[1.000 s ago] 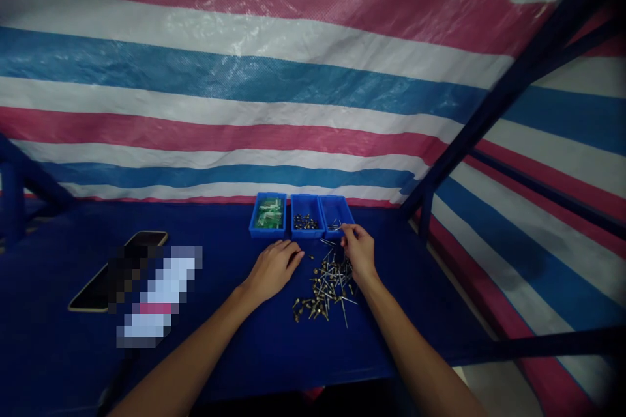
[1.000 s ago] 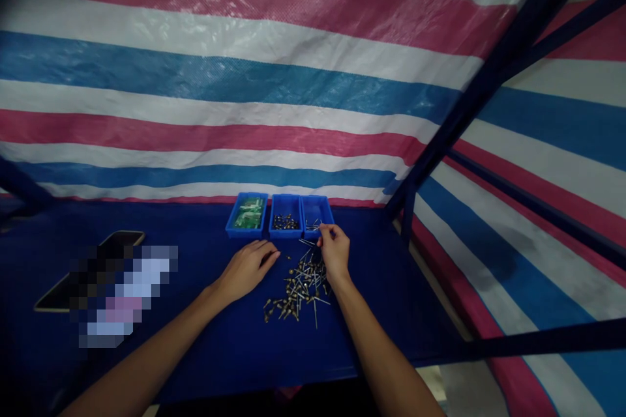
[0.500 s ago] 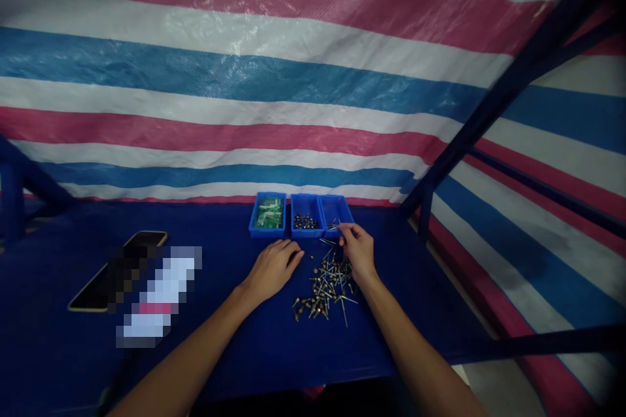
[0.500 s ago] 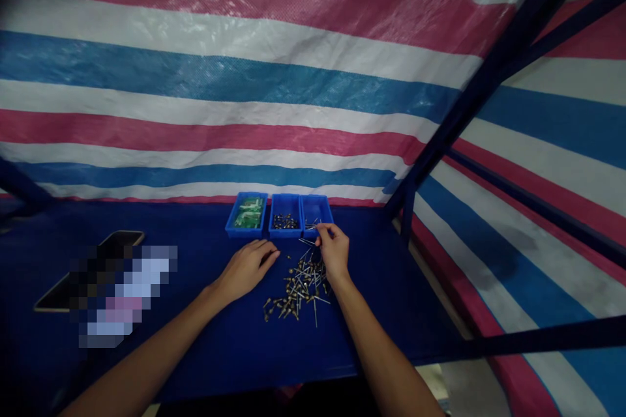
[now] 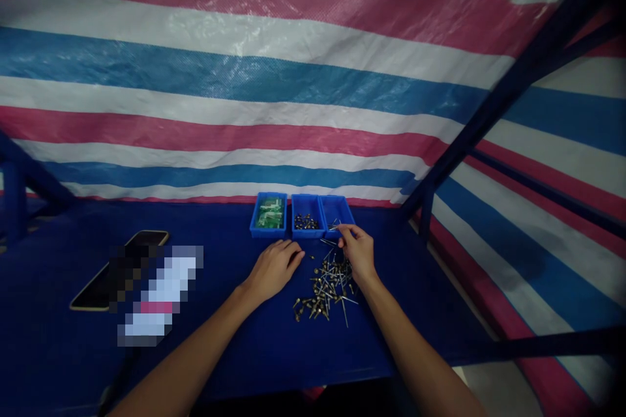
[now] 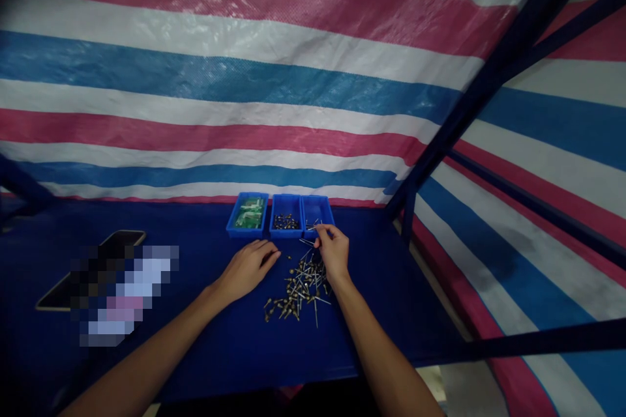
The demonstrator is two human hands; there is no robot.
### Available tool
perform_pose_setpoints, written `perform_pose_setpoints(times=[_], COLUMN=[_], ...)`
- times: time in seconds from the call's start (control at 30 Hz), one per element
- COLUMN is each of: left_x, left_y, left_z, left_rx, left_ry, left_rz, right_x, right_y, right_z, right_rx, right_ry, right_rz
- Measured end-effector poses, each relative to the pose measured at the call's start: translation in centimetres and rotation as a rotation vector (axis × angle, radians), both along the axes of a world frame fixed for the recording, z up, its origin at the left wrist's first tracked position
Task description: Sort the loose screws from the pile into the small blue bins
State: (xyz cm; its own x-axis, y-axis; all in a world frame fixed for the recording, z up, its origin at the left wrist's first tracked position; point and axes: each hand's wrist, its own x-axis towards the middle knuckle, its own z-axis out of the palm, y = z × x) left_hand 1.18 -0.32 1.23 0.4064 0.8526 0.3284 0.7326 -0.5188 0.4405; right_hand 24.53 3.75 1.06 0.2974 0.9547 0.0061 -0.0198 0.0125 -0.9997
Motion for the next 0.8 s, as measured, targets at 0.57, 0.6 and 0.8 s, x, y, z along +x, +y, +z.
perform_pose_setpoints(times=[0.57,0.6,0.8], left_x=[0.01,0.01,-0.02], left_y=[0.05,0.02,-0.06], left_z=[-0.16,-0.1,0.09], left_rx=[0.007,0.005,0.002], left_ry=[-0.004,-0.005,-0.004], left_rz=[0.003,0.001,-0.003], right_x=[-0.06,-0.04,-0.05], right_y=[-0.05,-0.06,-0.05], right_z=[-0.26,-0.29,-0.28], right_rx=[0.07,0.072,0.082], right_ry=[-0.126,-0.133,-0.152], right_rz=[0.051,0.051,0.051])
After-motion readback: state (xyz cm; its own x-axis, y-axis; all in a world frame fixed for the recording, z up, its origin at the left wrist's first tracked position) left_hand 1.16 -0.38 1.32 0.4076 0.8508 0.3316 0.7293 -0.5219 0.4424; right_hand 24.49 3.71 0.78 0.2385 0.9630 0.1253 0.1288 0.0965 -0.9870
